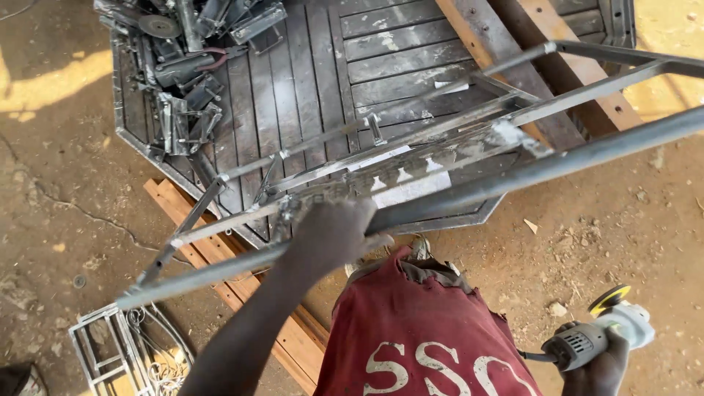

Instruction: Using an angle grinder to smooth out weld joints on a metal frame structure.

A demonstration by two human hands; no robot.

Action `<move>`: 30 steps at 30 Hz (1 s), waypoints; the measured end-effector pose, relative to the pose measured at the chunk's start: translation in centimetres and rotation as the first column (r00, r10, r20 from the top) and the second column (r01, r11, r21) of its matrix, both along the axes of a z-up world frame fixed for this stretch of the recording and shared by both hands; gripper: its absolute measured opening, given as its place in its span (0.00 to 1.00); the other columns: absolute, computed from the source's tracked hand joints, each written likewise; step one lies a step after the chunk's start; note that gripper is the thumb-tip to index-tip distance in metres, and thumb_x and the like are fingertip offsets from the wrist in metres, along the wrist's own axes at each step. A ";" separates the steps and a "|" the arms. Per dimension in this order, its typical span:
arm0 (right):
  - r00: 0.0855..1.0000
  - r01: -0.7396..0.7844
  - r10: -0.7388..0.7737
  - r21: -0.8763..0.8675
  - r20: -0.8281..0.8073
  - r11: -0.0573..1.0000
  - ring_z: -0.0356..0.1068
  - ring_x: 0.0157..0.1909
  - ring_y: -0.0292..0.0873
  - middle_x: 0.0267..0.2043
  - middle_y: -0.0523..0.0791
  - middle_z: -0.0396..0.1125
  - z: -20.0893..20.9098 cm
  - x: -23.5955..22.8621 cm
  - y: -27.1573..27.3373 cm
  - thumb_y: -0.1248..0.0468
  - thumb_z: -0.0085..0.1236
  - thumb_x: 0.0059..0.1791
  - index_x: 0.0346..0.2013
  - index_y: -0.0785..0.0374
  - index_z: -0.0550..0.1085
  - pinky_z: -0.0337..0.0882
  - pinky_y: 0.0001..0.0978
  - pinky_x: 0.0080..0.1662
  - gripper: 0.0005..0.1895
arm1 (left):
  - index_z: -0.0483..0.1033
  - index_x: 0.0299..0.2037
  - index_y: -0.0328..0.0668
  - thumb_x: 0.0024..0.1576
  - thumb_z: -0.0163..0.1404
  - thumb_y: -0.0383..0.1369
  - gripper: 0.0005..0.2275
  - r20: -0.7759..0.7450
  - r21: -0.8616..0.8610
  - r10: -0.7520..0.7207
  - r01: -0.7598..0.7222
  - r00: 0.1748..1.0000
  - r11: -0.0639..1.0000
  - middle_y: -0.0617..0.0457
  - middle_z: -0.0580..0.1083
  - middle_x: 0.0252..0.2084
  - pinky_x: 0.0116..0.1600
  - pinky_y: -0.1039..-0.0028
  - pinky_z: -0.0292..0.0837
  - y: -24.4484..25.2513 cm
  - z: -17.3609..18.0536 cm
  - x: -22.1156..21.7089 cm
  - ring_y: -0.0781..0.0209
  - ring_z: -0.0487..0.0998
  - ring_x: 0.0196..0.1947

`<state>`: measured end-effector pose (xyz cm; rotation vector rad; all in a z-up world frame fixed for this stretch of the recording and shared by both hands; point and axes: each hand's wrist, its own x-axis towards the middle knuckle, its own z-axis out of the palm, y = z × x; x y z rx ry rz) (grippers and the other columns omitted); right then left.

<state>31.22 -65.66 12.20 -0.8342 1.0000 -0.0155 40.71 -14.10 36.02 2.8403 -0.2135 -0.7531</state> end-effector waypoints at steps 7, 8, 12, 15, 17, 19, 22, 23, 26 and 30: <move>0.937 -0.348 0.349 0.052 -0.010 0.936 0.74 0.37 0.42 0.37 0.46 0.70 -4.4 6.0 1.1 0.46 0.54 0.53 0.45 0.62 0.69 0.77 0.32 0.42 0.22 | 0.74 0.41 0.55 0.66 0.42 0.56 0.17 0.095 0.173 0.106 -0.121 0.990 0.977 0.64 0.73 0.25 0.30 0.75 0.80 5.9 8.1 2.3 0.71 0.77 0.21; 0.902 -0.432 0.428 0.088 0.061 0.897 0.74 0.38 0.43 0.38 0.47 0.71 -4.5 7.1 1.4 0.49 0.57 0.53 0.50 0.63 0.67 0.78 0.36 0.43 0.22 | 0.74 0.37 0.58 0.65 0.40 0.59 0.20 0.125 0.178 0.165 -0.185 0.978 0.966 0.66 0.70 0.21 0.24 0.80 0.76 6.3 8.8 2.6 0.73 0.74 0.17; 0.806 -0.578 0.582 0.068 -0.110 0.813 0.71 0.40 0.46 0.42 0.51 0.69 1.6 12.7 7.3 0.52 0.51 0.54 0.56 0.67 0.62 0.75 0.39 0.44 0.24 | 0.77 0.38 0.51 0.63 0.52 0.53 0.16 0.308 0.143 0.174 -0.227 0.935 0.963 0.66 0.72 0.24 0.21 0.84 0.64 9.6 6.9 5.2 0.74 0.70 0.18; 0.711 -0.698 0.703 0.107 -0.012 0.708 0.72 0.37 0.46 0.41 0.52 0.70 2.2 16.0 11.5 0.55 0.55 0.51 0.53 0.67 0.64 0.74 0.38 0.40 0.23 | 0.73 0.39 0.49 0.65 0.54 0.53 0.17 0.519 0.099 0.153 -0.237 0.841 0.966 0.66 0.72 0.26 0.24 0.83 0.66 10.7 5.9 8.9 0.74 0.69 0.20; 0.633 -0.771 0.772 -0.143 -0.064 0.620 0.68 0.44 0.57 0.44 0.59 0.63 3.1 17.0 15.3 0.57 0.60 0.50 0.56 0.73 0.63 0.69 0.62 0.47 0.28 | 0.73 0.35 0.53 0.54 0.57 0.61 0.22 0.526 -0.044 0.227 -0.240 0.819 0.970 0.52 0.72 0.29 0.38 0.62 0.72 10.6 5.2 11.9 0.47 0.78 0.33; 0.516 -0.842 0.849 -0.250 -0.113 0.479 0.68 0.46 0.58 0.44 0.58 0.64 2.7 19.0 18.8 0.58 0.64 0.46 0.55 0.72 0.65 0.67 0.58 0.48 0.29 | 0.74 0.32 0.52 0.56 0.57 0.60 0.21 0.533 -0.059 0.213 -0.214 0.819 0.975 0.52 0.71 0.27 0.37 0.64 0.72 8.1 7.2 13.9 0.48 0.77 0.30; 0.354 -0.893 0.907 -0.372 -0.229 0.255 0.68 0.52 0.60 0.48 0.58 0.66 5.1 21.0 23.0 0.57 0.69 0.41 0.58 0.66 0.65 0.66 0.56 0.53 0.35 | 0.74 0.28 0.49 0.57 0.57 0.60 0.23 0.517 -0.065 0.189 -0.182 0.835 0.981 0.51 0.70 0.23 0.34 0.63 0.70 5.7 7.4 15.9 0.48 0.75 0.25; 0.306 -0.901 0.912 -0.393 -0.275 0.184 0.69 0.56 0.62 0.52 0.58 0.67 6.4 21.5 24.5 0.54 0.70 0.40 0.62 0.61 0.63 0.66 0.57 0.55 0.40 | 0.73 0.27 0.48 0.55 0.58 0.60 0.23 0.495 -0.046 0.183 -0.185 0.849 0.982 0.49 0.69 0.22 0.32 0.62 0.69 5.3 7.1 16.2 0.46 0.74 0.24; 0.324 -0.900 0.908 -0.381 -0.265 0.210 0.70 0.56 0.59 0.52 0.54 0.67 3.6 22.5 25.7 0.52 0.72 0.39 0.62 0.57 0.63 0.67 0.55 0.56 0.42 | 0.75 0.24 0.50 0.53 0.53 0.69 0.29 0.417 -0.069 0.267 -0.263 0.869 0.962 0.54 0.67 0.18 0.30 0.69 0.68 4.7 7.4 15.7 0.55 0.73 0.20; 0.432 -0.873 0.864 -0.362 -0.257 0.328 0.69 0.55 0.59 0.48 0.56 0.67 4.6 23.2 27.1 0.50 0.72 0.39 0.58 0.63 0.65 0.66 0.55 0.55 0.40 | 0.73 0.25 0.46 0.52 0.52 0.67 0.29 0.425 -0.050 0.237 -0.238 0.874 0.970 0.48 0.69 0.20 0.28 0.63 0.67 4.3 7.4 14.2 0.47 0.75 0.21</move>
